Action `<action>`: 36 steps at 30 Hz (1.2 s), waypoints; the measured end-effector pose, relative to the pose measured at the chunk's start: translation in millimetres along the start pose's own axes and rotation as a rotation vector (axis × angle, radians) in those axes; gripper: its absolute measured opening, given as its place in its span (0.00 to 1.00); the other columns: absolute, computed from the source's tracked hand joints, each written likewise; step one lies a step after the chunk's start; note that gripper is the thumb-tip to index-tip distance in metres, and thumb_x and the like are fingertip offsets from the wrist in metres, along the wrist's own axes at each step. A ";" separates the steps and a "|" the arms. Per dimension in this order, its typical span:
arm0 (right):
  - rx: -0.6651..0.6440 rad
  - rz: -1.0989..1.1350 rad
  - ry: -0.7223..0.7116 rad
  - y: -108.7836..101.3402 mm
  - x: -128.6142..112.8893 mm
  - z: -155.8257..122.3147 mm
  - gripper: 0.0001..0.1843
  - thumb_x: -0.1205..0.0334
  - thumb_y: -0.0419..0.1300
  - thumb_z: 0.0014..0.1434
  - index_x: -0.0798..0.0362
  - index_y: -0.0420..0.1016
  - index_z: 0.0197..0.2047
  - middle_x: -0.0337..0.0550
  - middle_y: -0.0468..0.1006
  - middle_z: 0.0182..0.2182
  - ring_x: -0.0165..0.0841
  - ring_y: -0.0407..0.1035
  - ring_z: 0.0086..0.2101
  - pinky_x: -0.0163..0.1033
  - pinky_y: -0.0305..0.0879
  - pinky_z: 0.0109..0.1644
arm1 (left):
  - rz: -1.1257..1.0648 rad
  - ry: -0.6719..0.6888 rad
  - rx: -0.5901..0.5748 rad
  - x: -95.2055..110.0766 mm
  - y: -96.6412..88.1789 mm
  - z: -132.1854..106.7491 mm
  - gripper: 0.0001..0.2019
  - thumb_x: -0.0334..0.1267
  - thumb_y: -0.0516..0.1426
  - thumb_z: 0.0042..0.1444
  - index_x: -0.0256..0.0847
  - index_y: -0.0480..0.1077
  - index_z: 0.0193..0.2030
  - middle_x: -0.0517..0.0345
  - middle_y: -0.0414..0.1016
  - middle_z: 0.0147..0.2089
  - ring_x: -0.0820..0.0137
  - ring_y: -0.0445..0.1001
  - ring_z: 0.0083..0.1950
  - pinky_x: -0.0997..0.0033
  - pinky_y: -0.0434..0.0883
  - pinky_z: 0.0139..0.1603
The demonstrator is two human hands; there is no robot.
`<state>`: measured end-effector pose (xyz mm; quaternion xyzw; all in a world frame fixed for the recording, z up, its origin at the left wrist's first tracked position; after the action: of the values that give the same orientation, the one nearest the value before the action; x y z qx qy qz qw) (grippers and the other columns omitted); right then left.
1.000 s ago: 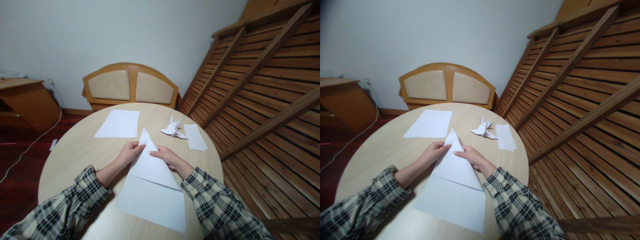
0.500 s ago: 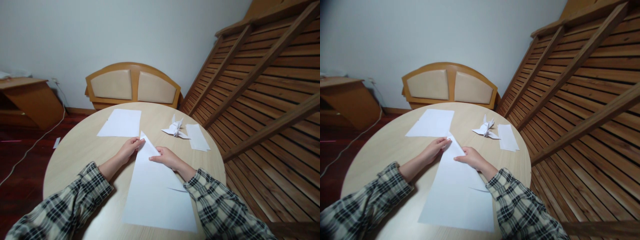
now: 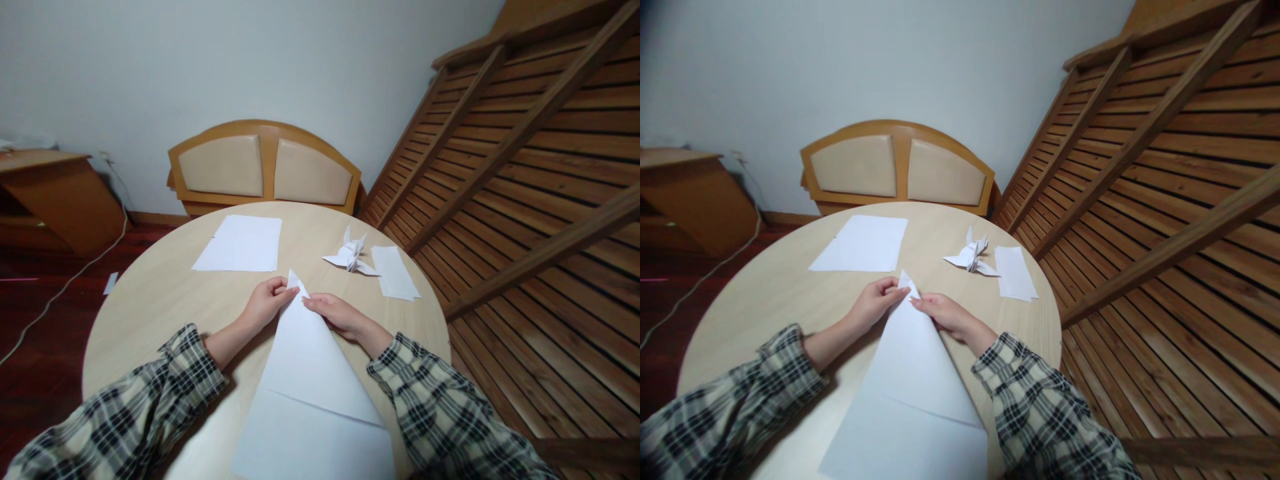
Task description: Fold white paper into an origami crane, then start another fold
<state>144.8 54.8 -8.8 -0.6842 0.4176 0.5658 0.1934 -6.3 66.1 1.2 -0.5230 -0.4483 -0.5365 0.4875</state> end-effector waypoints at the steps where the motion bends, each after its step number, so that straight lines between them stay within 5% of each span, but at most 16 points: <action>1: 0.005 0.004 0.009 0.0 0.7 0.5 0.26 0.42 0.68 0.49 0.58 0.76 0.36 0.41 0.78 0.27 0.26 0.68 0.26 0.32 0.62 0.31 | -0.004 0.003 -0.013 1.4 2.8 -1.6 0.16 0.48 0.64 0.47 0.36 0.70 0.30 0.63 0.68 0.24 0.74 0.64 0.24 0.75 0.58 0.24; 13: 0.117 -0.066 -0.006 -3.6 3.3 2.3 0.25 0.44 0.70 0.44 0.60 0.78 0.32 0.41 0.78 0.26 0.26 0.67 0.24 0.33 0.58 0.28 | -0.111 -0.117 -0.068 2.3 10.1 -8.9 0.15 0.46 0.65 0.47 0.34 0.74 0.34 0.56 0.74 0.29 0.72 0.68 0.26 0.74 0.63 0.26; 36: 0.150 -0.014 -0.073 1.3 -1.3 -0.2 0.26 0.42 0.69 0.46 0.60 0.78 0.33 0.41 0.77 0.26 0.26 0.65 0.24 0.33 0.57 0.28 | -0.152 -0.077 -0.113 7.3 10.2 -7.5 0.12 0.42 0.65 0.47 0.34 0.76 0.33 0.56 0.75 0.29 0.73 0.69 0.27 0.74 0.63 0.27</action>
<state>143.9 54.3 -7.2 -0.6495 0.4467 0.5563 0.2631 3.1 57.0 7.9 -0.5345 -0.4741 -0.5758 0.3973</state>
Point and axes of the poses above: each hand's wrist, its own z-axis towards the middle knuckle, its own y-axis out of the palm, x = y × z, the point moved 5 cm from there along z, towards the middle knuckle
